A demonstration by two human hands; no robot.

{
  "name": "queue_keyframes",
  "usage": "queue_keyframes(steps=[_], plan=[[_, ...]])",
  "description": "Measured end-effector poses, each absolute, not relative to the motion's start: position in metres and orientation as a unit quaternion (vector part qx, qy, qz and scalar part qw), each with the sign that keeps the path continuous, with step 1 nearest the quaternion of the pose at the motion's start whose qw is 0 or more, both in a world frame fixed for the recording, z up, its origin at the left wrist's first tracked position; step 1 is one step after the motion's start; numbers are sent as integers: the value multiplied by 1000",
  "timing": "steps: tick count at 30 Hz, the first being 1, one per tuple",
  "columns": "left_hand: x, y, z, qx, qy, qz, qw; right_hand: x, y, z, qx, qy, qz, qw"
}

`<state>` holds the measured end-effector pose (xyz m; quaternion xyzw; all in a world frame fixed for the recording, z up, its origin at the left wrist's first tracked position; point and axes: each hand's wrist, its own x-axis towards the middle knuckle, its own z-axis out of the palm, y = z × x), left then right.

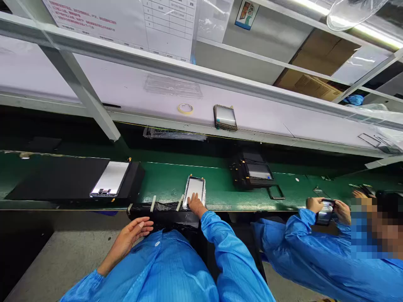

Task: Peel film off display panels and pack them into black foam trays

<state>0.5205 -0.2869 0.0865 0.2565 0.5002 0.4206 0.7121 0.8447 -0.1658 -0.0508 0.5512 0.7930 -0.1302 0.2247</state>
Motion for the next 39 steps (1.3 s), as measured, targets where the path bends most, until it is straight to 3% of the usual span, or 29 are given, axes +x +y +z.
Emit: queue_keyframes(steps=[6,12,26,33,39], plan=[[507,-291,79,247,502,428,710,834,-168,-58,532,804,-62,258],[500,-291,76,237,503,434,709,828,-182,-51,538,810,-1,234],[515,-256,53,285,476,390,735,859,-155,38,630,770,-12,98],[585,-200,18,201,442,302,820,855,-167,36,634,767,-53,79],[673,-135,-9,143,436,320,829,855,-165,42,609,784,-64,100]])
